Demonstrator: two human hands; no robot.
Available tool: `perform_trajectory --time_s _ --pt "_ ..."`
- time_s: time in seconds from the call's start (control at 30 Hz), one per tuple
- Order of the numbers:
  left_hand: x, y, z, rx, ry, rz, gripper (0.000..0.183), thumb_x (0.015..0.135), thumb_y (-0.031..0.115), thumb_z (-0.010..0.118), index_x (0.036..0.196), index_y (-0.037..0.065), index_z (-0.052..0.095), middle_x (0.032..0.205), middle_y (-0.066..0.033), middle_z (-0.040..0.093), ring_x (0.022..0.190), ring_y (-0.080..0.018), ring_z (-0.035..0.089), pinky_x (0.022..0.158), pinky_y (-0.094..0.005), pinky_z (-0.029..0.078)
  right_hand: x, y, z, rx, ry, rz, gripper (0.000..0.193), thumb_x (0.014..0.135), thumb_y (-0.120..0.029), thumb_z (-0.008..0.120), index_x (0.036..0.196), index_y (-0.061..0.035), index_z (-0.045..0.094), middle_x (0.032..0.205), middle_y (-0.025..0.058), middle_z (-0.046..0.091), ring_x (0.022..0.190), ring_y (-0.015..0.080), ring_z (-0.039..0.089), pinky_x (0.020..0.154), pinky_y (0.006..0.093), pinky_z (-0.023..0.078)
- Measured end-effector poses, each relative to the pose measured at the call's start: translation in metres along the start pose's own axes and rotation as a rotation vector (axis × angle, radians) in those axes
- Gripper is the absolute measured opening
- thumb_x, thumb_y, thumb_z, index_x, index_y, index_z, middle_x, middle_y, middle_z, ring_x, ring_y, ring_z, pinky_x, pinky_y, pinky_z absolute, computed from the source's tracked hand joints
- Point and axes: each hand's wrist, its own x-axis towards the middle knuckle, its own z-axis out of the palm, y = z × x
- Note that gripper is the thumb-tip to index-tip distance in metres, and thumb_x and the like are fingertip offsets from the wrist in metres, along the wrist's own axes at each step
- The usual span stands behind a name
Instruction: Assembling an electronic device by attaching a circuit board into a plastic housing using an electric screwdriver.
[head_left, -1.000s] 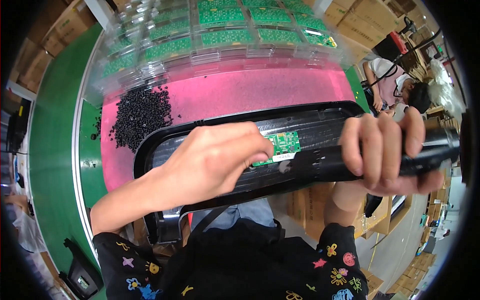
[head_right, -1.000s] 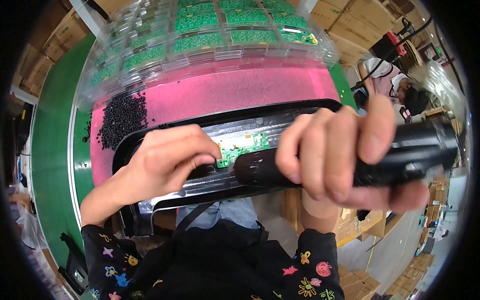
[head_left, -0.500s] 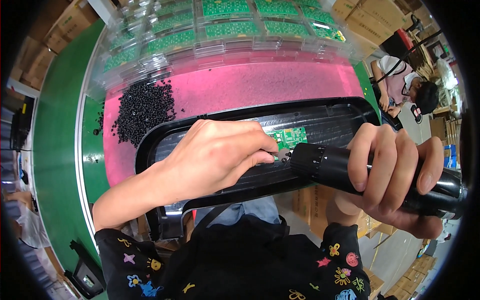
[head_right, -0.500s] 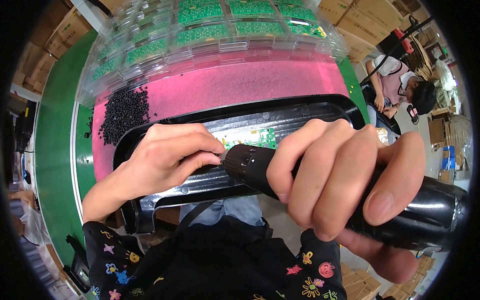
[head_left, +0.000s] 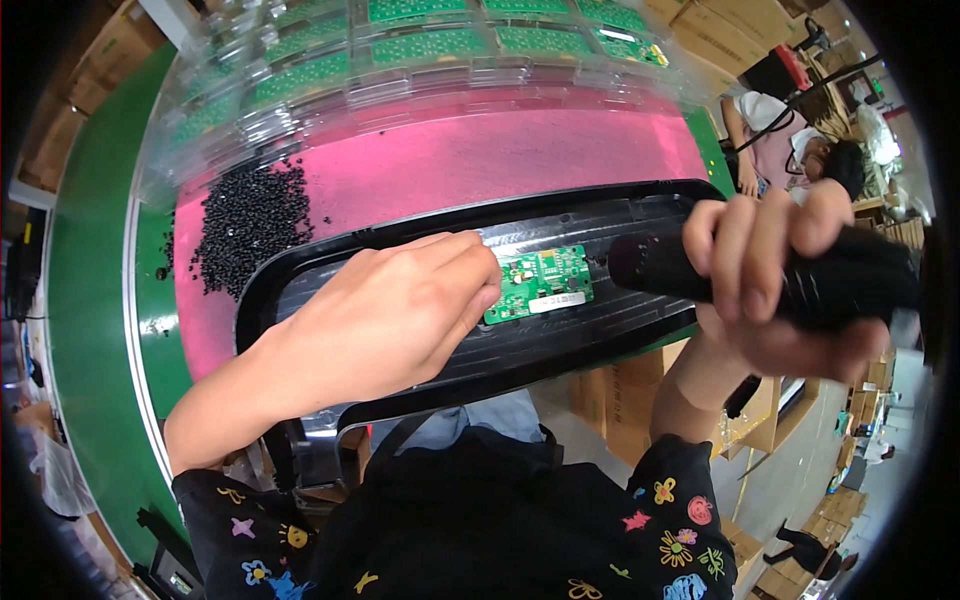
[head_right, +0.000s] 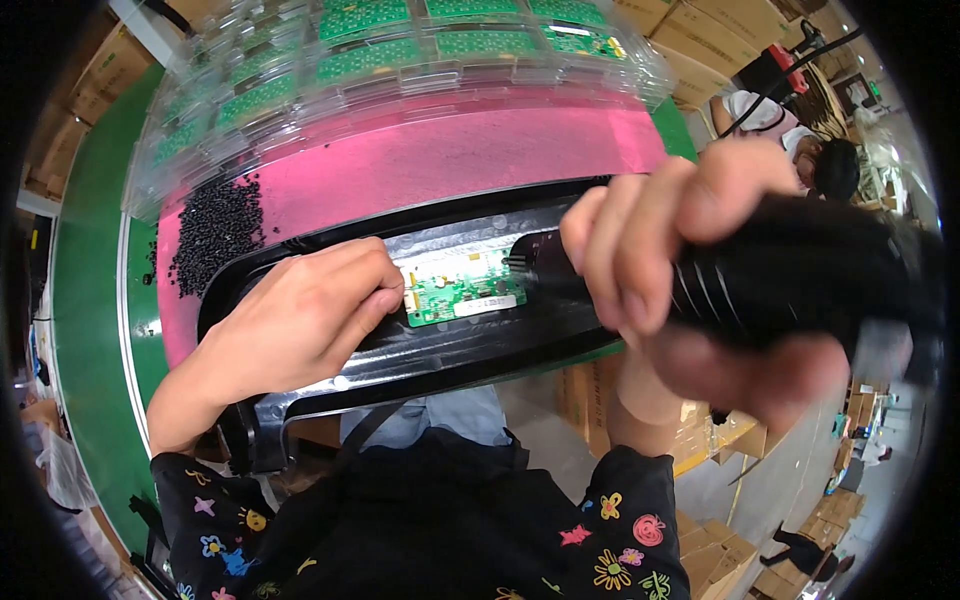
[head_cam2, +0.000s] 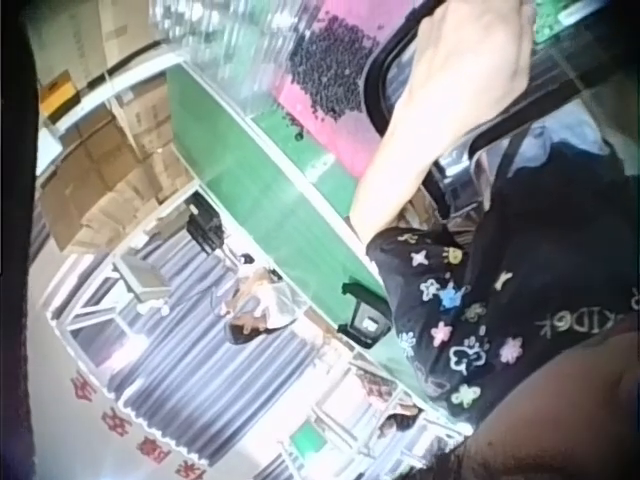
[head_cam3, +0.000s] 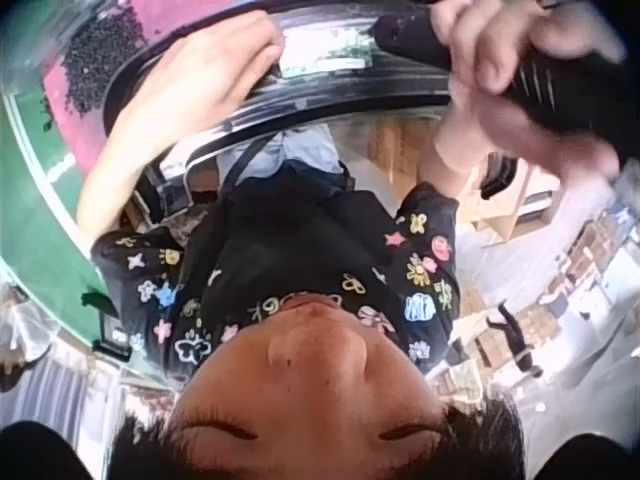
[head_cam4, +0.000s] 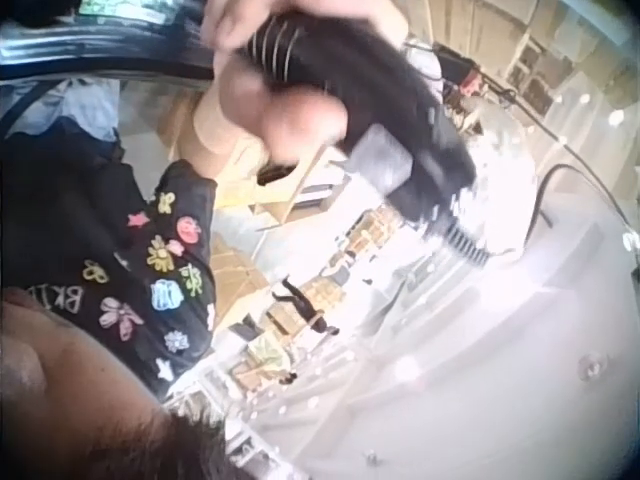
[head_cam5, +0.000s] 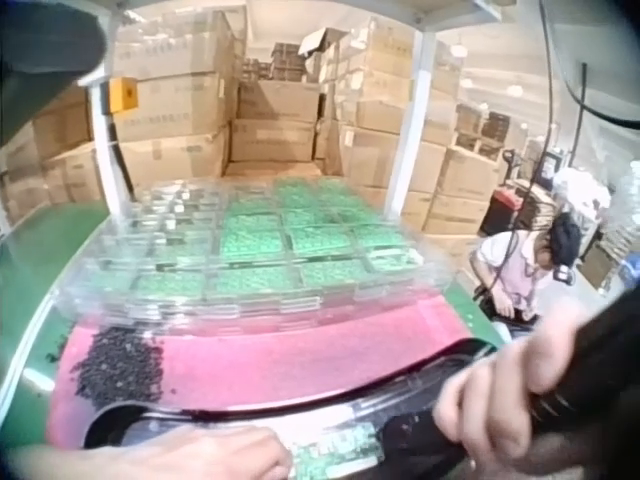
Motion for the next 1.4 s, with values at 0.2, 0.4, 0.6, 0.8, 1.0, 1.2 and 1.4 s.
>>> perform_trajectory --time_s 0.2,0.4,0.6,0.8,1.0,1.2,1.4 --pt "0.003 -0.008 0.005 -0.035 -0.005 0.173 0.013 0.083 0.006 0.068 0.09 0.002 0.057 0.094 -0.0098 0.063 0.087 -0.0298 0.061 0.072 -0.039 0.051 -0.012 0.019 -0.011 -0.007 0.16 0.09 0.064 0.085 -0.068 0.055 0.103 -0.0073 0.049 0.061 -0.0018 0.049 0.048 0.0096 0.042 0.056 0.0276 0.037" --pt "0.002 -0.007 0.007 0.052 -0.041 0.222 0.016 0.079 0.008 0.07 0.089 0.003 0.058 0.105 -0.0071 0.067 0.094 -0.0281 0.061 0.078 -0.0379 0.053 -0.011 0.027 -0.01 -0.035 0.198 0.124 0.065 0.085 -0.069 0.052 0.102 -0.0066 0.05 0.059 -0.0015 0.047 0.046 0.01 0.041 0.054 0.0283 0.037" --pt "0.001 -0.008 0.006 0.063 -0.139 0.104 0.014 0.083 0.009 0.068 0.09 0.002 0.058 0.108 -0.0082 0.068 0.098 -0.0282 0.063 0.079 -0.0377 0.054 -0.005 0.033 -0.013 0.006 0.146 0.115 0.061 0.087 -0.062 0.055 0.103 -0.0033 0.048 0.06 0.002 0.049 0.047 0.011 0.043 0.051 0.0269 0.037" --pt "-0.001 -0.003 0.002 0.015 -0.152 -0.002 0.012 0.085 0.007 0.065 0.087 -0.002 0.058 0.111 -0.0116 0.069 0.089 -0.0319 0.069 0.069 -0.0391 0.056 0.004 0.033 -0.006 -0.088 0.1 0.226 0.058 0.086 -0.063 0.058 0.096 -0.0069 0.047 0.057 -0.0019 0.046 0.044 0.0089 0.04 0.048 0.0254 0.034" --pt "-0.006 -0.007 0.005 -0.012 -0.117 0.024 0.011 0.085 0.006 0.064 0.086 -0.003 0.058 0.112 -0.011 0.07 0.086 -0.0321 0.069 0.068 -0.0389 0.056 0.0 0.033 0.0 -0.211 0.134 0.244 0.058 0.086 -0.062 0.057 0.101 -0.006 0.048 0.059 -0.0025 0.046 0.045 0.0086 0.04 0.049 0.0252 0.034" --pt "-0.004 -0.006 0.009 0.051 -0.075 0.043 0.011 0.084 0.006 0.067 0.087 -0.001 0.059 0.103 -0.012 0.07 0.085 -0.032 0.068 0.068 -0.038 0.055 -0.005 0.027 -0.001 0.08 -0.015 0.073 0.053 0.089 -0.057 0.056 0.109 -0.0087 0.049 0.065 -0.0032 0.051 0.051 0.0087 0.046 0.06 0.028 0.039" --pt "0.0 -0.007 0.005 -0.04 0.129 0.166 0.014 0.082 0.004 0.07 0.09 0.0 0.06 0.086 -0.0122 0.066 0.076 -0.0318 0.065 0.065 -0.0374 0.054 0.0 0.007 0.034 0.282 0.057 0.022 0.044 0.089 -0.05 0.06 0.106 -0.0109 0.048 0.067 -0.0036 0.053 0.055 0.008 0.053 0.065 0.0285 0.042"
